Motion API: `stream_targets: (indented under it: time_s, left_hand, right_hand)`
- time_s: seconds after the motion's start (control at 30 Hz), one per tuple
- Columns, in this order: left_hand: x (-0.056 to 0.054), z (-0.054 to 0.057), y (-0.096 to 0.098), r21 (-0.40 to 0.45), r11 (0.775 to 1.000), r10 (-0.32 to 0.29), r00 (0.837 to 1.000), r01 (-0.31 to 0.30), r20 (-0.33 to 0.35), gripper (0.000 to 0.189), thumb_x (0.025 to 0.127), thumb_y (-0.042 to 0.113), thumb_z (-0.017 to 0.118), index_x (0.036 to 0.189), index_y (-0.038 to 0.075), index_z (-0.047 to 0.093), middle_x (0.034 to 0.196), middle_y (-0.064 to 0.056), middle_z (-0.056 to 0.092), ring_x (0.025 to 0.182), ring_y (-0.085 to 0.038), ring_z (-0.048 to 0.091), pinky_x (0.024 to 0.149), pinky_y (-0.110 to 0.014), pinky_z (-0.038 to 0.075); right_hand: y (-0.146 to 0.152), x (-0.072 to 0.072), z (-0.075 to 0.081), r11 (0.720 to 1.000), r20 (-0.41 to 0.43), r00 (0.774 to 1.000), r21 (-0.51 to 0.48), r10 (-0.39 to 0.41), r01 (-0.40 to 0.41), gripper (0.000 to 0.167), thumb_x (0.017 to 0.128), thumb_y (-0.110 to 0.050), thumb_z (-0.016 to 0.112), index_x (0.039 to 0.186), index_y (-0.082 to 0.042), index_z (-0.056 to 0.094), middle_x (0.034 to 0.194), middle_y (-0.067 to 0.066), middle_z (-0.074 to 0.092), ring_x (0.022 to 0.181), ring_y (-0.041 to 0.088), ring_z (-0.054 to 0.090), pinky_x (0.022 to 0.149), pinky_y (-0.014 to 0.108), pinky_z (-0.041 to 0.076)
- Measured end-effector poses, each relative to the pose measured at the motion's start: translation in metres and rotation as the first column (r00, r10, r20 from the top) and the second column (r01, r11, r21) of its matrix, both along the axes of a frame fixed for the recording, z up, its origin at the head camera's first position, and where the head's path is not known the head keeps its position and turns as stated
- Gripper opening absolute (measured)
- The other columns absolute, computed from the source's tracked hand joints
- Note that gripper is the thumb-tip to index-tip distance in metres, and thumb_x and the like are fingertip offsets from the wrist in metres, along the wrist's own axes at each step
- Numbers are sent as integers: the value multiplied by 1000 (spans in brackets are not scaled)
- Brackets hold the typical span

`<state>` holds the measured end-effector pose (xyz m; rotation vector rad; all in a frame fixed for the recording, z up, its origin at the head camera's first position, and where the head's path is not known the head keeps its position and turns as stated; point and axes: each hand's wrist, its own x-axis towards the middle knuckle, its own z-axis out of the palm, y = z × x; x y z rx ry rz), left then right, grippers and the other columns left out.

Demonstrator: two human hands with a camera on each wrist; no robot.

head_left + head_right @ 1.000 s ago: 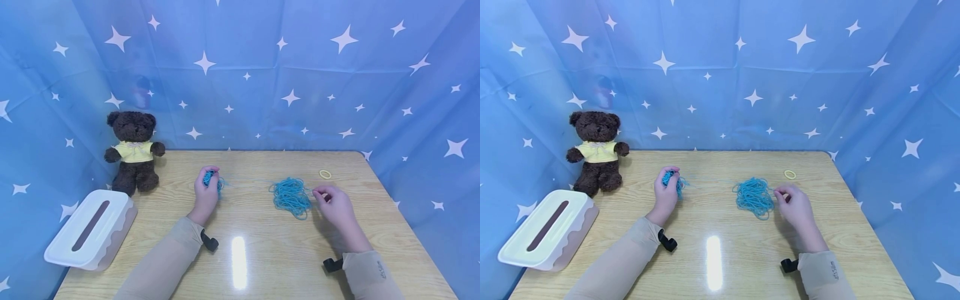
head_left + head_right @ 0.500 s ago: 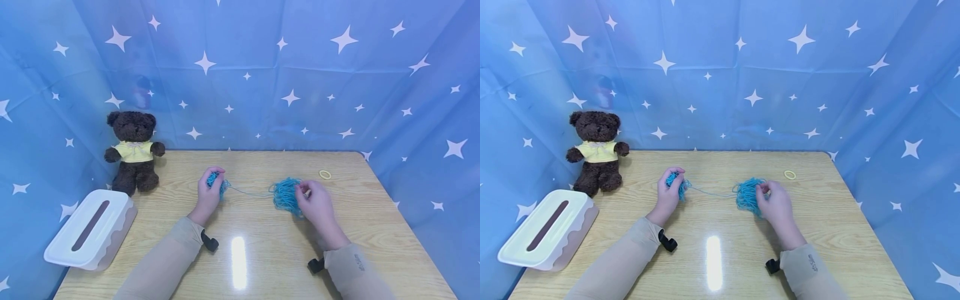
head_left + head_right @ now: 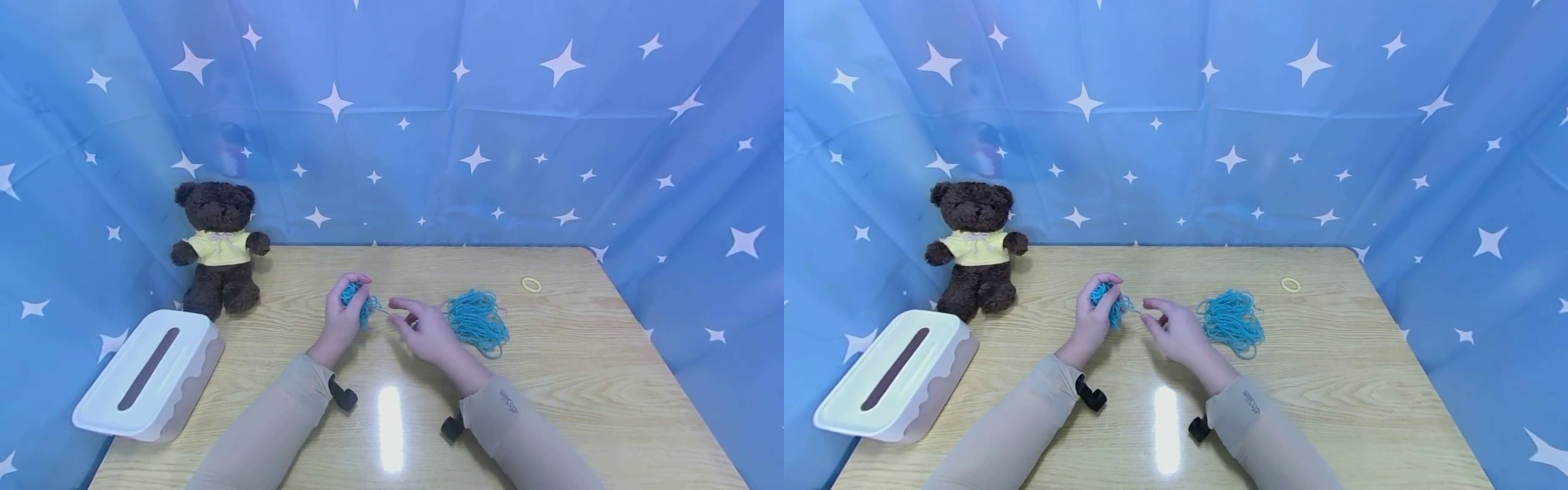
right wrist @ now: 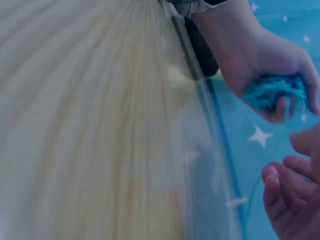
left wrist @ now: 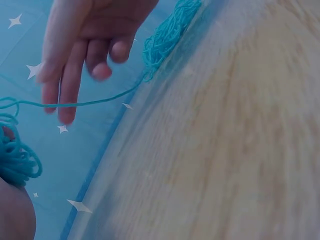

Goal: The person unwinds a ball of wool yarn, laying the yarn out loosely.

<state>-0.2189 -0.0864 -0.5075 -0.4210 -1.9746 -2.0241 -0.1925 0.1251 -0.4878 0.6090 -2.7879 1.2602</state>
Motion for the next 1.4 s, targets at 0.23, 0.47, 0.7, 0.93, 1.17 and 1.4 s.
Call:
stream_targets:
  time_s: [0.23, 0.47, 0.7, 0.93, 1.17, 1.4]
  left_hand:
    - [0, 1, 1, 14, 1000, -4, 1000, 5, -13, 22, 110, 12, 61, 122, -6, 66, 95, -2, 66, 74, -10, 63, 68, -22, 55]
    - [-2, -1, 2, -4, 999, 33, 999, -33, -39, 18, 106, 5, 68, 121, -3, 67, 97, -2, 65, 79, -8, 60, 70, -20, 52]
    - [-5, -4, 3, -33, 997, 67, 997, -68, -27, 18, 105, 3, 69, 121, -4, 68, 101, -15, 68, 80, -9, 61, 70, -19, 51]
    - [-6, -4, 2, -73, 989, 129, 992, -127, 17, 13, 107, 7, 68, 117, 0, 70, 106, -14, 71, 80, -12, 58, 70, -22, 49]
    - [-5, -2, 3, -57, 990, 134, 991, -132, 29, 11, 105, 3, 69, 115, 3, 70, 103, -15, 70, 81, -14, 61, 71, -23, 50]
    - [-5, -2, 3, -60, 984, 166, 986, -165, 9, 15, 104, 2, 70, 118, -3, 69, 103, -17, 69, 84, -15, 60, 73, -23, 50]
  right_hand:
    - [-12, -1, 2, 998, 37, 998, -35, -55, 56, 24, 110, -32, 69, 125, -18, 82, 102, 1, 81, 73, 9, 64, 66, 28, 54]
    - [12, 2, 3, 983, -94, 984, -122, -151, 139, 18, 109, -24, 71, 116, -12, 83, 93, 6, 81, 66, 8, 60, 59, 25, 51]
    - [53, 5, 3, 957, -222, 936, -163, -272, 239, 12, 107, -16, 73, 111, -9, 82, 83, 2, 72, 66, 4, 56, 59, 22, 50]
    - [85, 7, 5, 925, -251, 898, -218, -360, 310, 11, 104, -9, 74, 109, -3, 82, 83, 8, 73, 69, 2, 54, 61, 14, 45]
    - [118, 8, 8, 887, -260, 854, -242, -450, 394, 11, 105, -9, 73, 108, -3, 82, 80, 14, 73, 65, -3, 54, 58, 11, 43]
    - [152, 11, 8, 818, -172, 800, -156, -575, 554, 20, 109, -22, 69, 116, -7, 81, 92, 14, 76, 72, -2, 57, 61, 11, 46]
